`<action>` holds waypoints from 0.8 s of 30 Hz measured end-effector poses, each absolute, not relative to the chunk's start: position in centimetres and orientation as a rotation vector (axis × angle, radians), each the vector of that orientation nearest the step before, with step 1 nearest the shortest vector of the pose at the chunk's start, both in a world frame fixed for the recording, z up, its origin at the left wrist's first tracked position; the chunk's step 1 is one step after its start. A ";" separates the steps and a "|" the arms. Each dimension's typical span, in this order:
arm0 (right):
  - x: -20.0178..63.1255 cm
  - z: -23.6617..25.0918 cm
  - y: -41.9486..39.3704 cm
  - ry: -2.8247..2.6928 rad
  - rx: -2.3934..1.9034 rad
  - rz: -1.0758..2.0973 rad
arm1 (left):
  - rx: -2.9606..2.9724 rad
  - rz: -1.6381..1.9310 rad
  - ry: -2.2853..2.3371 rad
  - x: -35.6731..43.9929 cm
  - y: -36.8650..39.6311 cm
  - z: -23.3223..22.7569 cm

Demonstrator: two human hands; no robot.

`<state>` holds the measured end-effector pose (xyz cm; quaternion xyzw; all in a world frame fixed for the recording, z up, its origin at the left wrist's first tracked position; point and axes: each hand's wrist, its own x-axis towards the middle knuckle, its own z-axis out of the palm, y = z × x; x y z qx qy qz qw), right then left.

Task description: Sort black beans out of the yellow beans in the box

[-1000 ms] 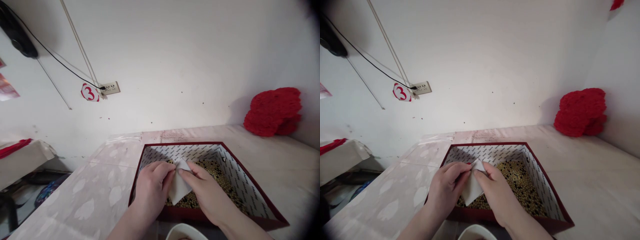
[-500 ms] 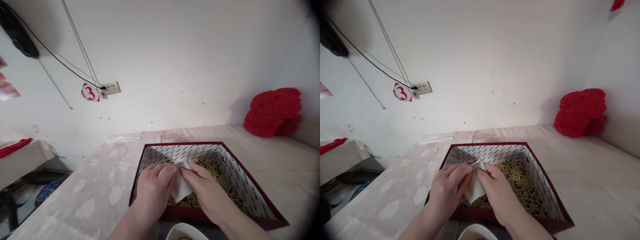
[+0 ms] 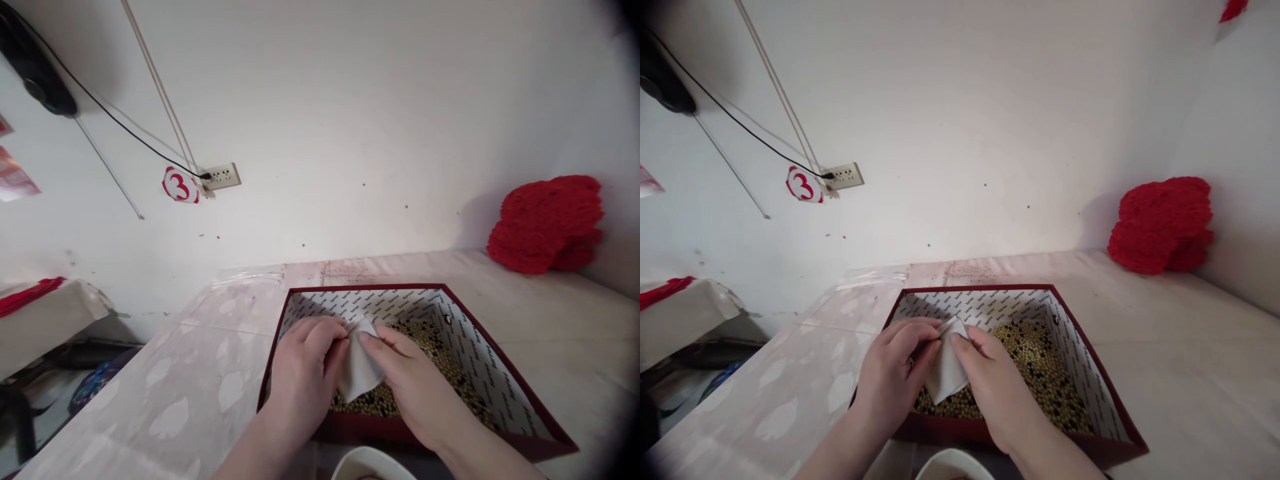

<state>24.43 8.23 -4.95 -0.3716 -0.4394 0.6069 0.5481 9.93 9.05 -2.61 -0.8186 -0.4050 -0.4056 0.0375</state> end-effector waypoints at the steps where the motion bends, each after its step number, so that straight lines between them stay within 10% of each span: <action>1: 24.5 -5.0 8.2 -1.037 -0.887 1.429 | -2.503 -1.246 -1.172 10.0 8.9 -2.5; 24: 24.4 -4.3 7.9 -1.393 -1.108 1.168 | -2.377 -1.236 -1.090 10.5 8.6 -2.0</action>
